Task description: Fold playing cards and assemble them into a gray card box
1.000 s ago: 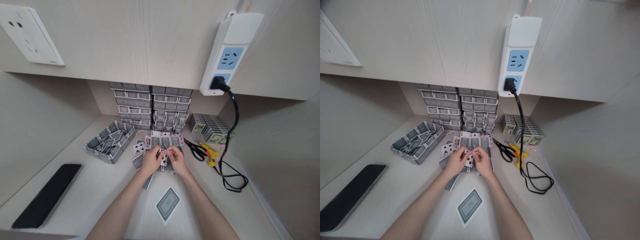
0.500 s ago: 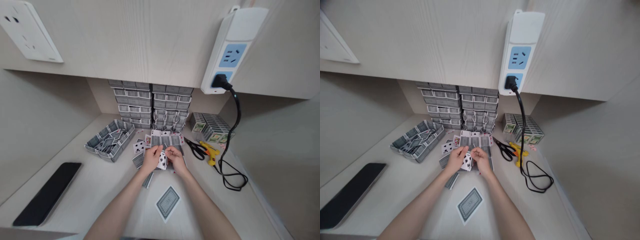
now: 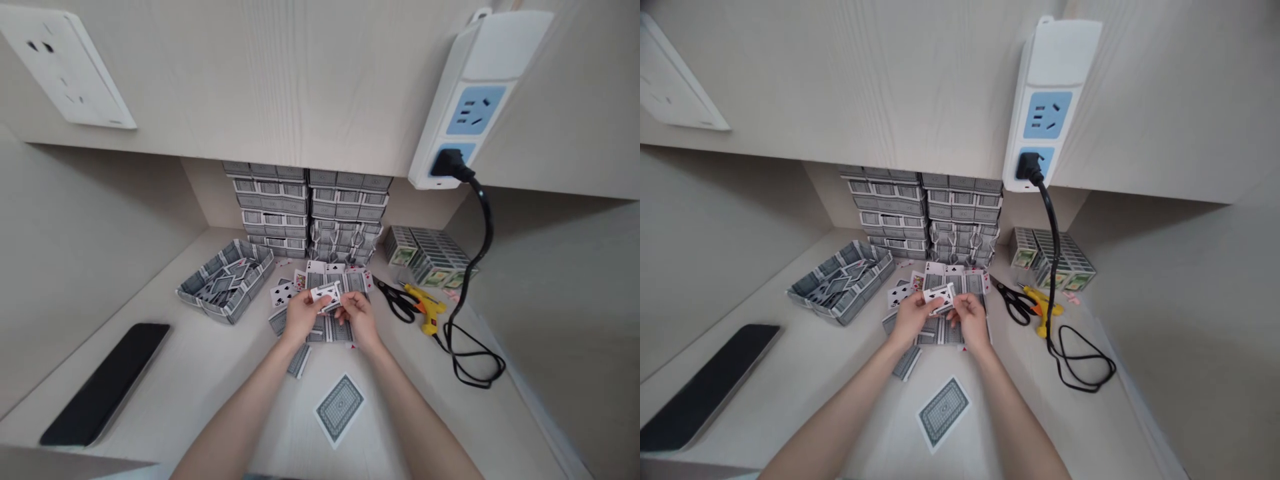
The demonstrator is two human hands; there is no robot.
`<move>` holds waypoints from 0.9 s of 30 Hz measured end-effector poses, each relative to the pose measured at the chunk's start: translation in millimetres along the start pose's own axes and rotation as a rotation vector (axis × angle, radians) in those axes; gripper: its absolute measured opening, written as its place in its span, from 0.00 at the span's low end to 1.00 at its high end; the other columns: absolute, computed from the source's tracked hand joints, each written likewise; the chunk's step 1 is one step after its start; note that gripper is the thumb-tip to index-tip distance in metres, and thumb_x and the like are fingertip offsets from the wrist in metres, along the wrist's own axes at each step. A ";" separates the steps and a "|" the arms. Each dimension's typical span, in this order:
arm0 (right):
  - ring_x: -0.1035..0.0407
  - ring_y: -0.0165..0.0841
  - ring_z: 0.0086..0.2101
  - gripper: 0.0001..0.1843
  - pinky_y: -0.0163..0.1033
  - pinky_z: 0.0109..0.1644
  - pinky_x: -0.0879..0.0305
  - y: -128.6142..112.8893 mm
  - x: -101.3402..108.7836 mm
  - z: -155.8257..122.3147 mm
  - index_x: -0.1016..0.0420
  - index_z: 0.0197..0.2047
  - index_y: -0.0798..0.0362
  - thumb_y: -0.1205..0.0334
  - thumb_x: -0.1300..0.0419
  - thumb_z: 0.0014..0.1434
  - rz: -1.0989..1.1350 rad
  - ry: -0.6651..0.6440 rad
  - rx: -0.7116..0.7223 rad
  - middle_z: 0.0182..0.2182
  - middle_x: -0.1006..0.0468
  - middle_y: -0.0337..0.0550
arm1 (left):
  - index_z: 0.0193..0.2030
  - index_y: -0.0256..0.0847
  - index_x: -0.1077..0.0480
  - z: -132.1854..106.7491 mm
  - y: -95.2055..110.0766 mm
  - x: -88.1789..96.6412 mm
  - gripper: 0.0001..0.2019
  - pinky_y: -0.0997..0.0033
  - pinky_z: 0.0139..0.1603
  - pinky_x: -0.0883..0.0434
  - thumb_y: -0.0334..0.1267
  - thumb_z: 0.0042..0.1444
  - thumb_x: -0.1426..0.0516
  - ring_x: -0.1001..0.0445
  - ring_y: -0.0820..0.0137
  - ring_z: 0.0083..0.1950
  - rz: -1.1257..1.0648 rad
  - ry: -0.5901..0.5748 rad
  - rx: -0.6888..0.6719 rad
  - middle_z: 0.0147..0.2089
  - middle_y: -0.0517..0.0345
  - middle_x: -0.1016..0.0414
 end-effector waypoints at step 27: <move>0.38 0.27 0.11 0.19 0.32 0.15 0.41 -0.4 -2.5 -0.2 0.43 0.31 0.50 0.47 0.41 0.47 0.026 0.002 0.007 0.12 0.32 0.30 | 0.29 0.36 0.33 -2.0 12.3 -6.5 0.15 0.72 0.27 0.30 0.46 0.41 0.40 0.31 0.73 0.27 -0.068 -0.100 -0.086 0.26 0.61 0.30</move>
Point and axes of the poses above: each hand's wrist, its own z-axis towards the middle knuckle, its own x-axis out of the back of the hand, y = z × x, the point moved 7 cm from there along z, towards the middle knuckle
